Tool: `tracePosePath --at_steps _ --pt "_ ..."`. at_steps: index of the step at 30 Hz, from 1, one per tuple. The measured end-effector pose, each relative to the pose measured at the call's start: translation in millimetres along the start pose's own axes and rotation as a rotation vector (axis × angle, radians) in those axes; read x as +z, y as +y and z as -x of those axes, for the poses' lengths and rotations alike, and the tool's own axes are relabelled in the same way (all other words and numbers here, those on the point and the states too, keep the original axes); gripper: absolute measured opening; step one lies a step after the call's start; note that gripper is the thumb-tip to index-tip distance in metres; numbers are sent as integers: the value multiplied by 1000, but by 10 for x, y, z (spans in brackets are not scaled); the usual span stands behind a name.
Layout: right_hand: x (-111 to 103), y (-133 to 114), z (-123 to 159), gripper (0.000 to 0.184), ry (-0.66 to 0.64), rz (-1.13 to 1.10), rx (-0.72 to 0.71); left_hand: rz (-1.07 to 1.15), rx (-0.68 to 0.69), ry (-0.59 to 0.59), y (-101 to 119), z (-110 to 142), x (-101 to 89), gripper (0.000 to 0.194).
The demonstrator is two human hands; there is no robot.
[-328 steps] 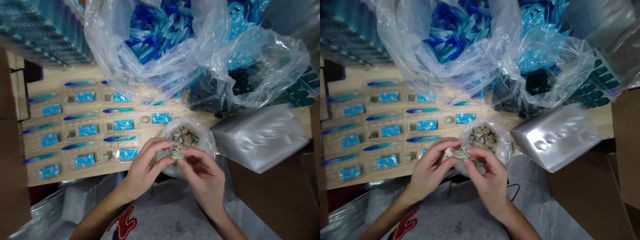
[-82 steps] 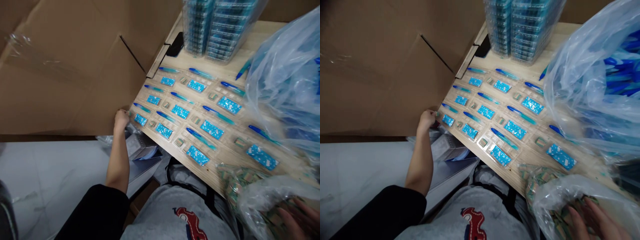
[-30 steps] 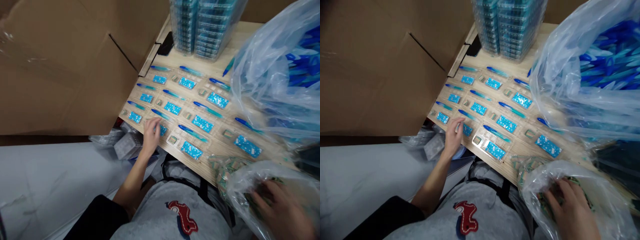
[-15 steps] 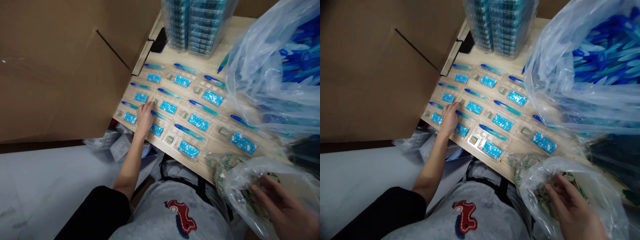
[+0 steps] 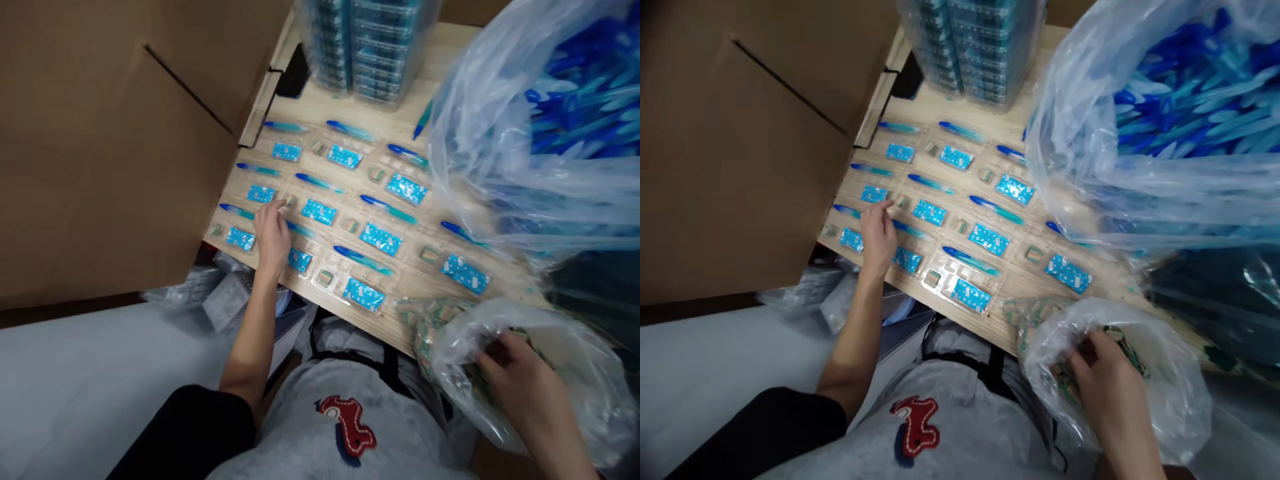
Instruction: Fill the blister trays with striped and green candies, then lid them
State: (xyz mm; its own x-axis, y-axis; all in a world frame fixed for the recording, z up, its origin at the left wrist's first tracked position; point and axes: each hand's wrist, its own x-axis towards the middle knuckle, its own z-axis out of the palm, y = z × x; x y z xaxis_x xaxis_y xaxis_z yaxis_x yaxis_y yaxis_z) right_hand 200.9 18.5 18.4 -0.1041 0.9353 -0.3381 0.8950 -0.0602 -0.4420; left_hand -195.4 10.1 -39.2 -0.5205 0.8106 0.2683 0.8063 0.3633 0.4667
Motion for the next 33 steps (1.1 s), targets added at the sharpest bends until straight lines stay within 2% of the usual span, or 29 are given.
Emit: tracePosePath --at_steps 4,7,9,12,16,18,19,21,25,30,33 --pt "42 20 48 22 -20 -173 34 121 82 18 250 150 -55 29" --pt "10 23 158 25 50 -230 67 275 122 1 553 308 -79 25" --pt "-67 17 263 25 126 -251 106 423 120 -73 832 443 -116 22" --pt "-223 -16 434 21 185 -490 127 627 113 -364 1352 678 -230 18" --pt "-354 -76 607 12 153 -976 88 833 237 -842 2039 951 -356 18" --pt "-364 -79 663 9 151 -1096 65 921 269 -987 2281 1035 -340 16" --pt "-360 -70 687 7 156 -1137 47 948 263 -1022 2366 1062 -315 13" --pt "-343 -33 729 7 184 -1199 14 969 218 -1026 2471 1093 -255 8" --pt "-308 41 788 19 236 -1324 -2 943 115 -953 2544 1120 -189 5" --pt "-288 -12 775 17 410 -1371 52 964 196 -1016 2581 1175 -220 16" --pt "-277 -60 755 17 464 -1349 23 987 213 -1032 2581 1188 -236 20"
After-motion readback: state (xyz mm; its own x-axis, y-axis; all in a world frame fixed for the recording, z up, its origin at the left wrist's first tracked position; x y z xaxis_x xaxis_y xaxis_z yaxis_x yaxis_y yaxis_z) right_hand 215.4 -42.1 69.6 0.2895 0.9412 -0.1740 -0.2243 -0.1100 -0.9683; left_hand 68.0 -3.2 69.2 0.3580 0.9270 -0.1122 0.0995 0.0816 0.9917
